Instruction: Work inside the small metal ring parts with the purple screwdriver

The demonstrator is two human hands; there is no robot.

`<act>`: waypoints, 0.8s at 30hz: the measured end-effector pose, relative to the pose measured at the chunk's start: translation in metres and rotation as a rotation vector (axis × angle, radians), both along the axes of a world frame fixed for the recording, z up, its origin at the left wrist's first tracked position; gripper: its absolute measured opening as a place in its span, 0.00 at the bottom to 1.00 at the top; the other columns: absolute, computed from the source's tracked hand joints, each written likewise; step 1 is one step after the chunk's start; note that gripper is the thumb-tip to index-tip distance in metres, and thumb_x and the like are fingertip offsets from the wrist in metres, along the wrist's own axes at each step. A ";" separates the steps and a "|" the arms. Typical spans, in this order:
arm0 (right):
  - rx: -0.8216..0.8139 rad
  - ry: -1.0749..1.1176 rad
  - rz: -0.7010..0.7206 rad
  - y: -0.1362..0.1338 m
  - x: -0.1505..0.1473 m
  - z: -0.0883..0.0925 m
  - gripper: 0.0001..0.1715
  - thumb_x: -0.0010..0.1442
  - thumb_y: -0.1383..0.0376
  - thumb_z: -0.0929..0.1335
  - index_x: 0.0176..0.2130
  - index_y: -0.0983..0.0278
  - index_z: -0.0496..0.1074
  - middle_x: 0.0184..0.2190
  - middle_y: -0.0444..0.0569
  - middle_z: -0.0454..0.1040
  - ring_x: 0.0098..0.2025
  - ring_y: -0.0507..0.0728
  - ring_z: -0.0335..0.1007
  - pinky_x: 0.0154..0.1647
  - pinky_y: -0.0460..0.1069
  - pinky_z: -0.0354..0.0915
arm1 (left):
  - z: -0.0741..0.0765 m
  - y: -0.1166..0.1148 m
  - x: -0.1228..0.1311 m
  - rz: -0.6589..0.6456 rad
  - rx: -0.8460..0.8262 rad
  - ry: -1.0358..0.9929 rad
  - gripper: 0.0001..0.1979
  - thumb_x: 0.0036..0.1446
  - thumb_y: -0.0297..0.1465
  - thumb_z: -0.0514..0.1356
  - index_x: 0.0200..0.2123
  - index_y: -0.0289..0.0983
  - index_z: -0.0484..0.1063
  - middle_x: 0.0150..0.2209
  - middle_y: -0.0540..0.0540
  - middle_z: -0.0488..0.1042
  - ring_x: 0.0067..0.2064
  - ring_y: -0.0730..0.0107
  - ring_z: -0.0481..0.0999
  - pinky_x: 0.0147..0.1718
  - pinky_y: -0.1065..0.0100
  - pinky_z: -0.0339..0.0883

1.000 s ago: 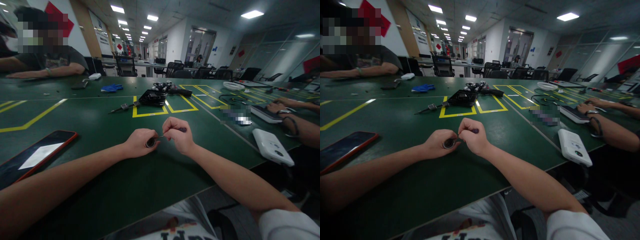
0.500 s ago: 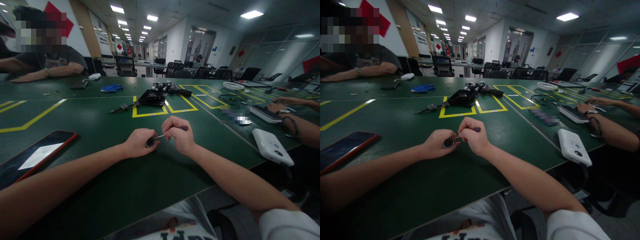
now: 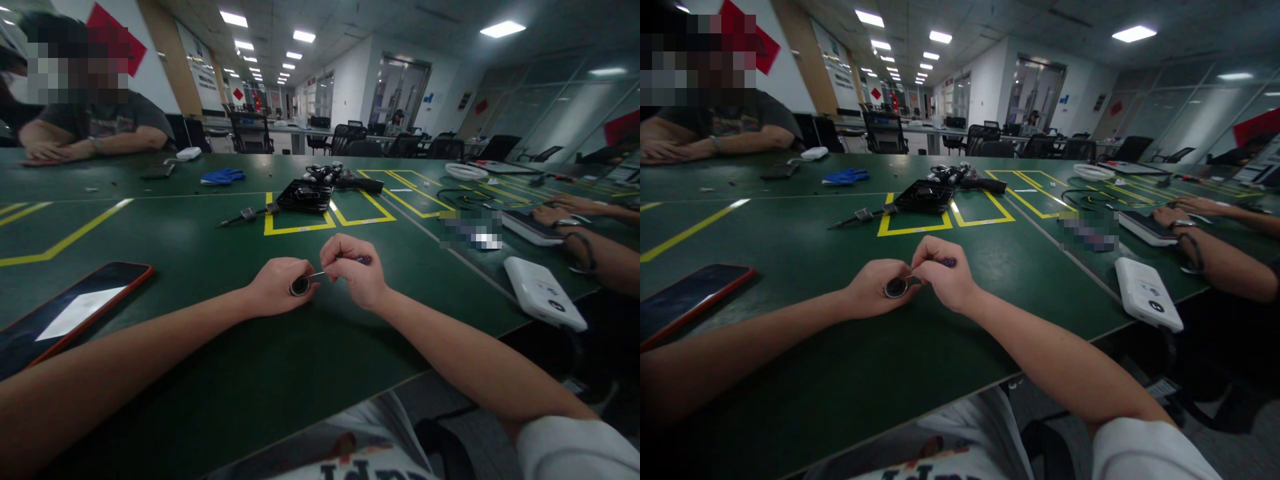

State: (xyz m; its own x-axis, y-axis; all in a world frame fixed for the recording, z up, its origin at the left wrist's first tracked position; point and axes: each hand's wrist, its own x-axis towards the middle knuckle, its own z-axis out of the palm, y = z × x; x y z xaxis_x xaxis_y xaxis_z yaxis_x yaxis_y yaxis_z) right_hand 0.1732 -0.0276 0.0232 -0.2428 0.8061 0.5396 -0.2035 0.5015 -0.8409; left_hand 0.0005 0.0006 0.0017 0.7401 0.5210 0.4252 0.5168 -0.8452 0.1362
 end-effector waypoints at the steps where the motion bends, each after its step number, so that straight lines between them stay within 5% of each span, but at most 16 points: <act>1: -0.002 -0.004 0.003 0.000 0.000 0.000 0.07 0.41 0.75 0.63 0.18 0.64 0.64 0.17 0.39 0.60 0.19 0.48 0.55 0.18 0.45 0.52 | 0.000 0.000 0.000 -0.002 0.003 -0.002 0.09 0.55 0.34 0.54 0.28 0.34 0.64 0.23 0.51 0.67 0.23 0.75 0.66 0.23 0.73 0.56; 13: 0.141 -0.114 0.022 0.002 0.004 -0.001 0.06 0.42 0.73 0.63 0.19 0.64 0.64 0.20 0.41 0.63 0.25 0.51 0.59 0.28 0.48 0.56 | 0.000 0.001 -0.001 0.001 0.012 -0.033 0.09 0.54 0.35 0.55 0.28 0.34 0.64 0.23 0.51 0.68 0.23 0.75 0.68 0.22 0.74 0.57; 24: 0.072 -0.041 -0.038 -0.001 0.003 0.001 0.07 0.41 0.74 0.63 0.18 0.63 0.63 0.17 0.40 0.60 0.21 0.49 0.55 0.20 0.46 0.51 | 0.000 0.000 0.000 0.014 0.005 -0.022 0.09 0.54 0.35 0.55 0.29 0.34 0.65 0.24 0.50 0.69 0.24 0.74 0.68 0.24 0.73 0.58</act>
State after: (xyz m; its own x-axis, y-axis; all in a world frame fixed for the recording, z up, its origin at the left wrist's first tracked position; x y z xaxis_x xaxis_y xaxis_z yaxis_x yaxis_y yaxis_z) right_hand 0.1758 -0.0282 0.0241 -0.2357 0.7747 0.5868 -0.1494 0.5677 -0.8096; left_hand 0.0001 0.0001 0.0012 0.7231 0.5292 0.4440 0.5258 -0.8385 0.1430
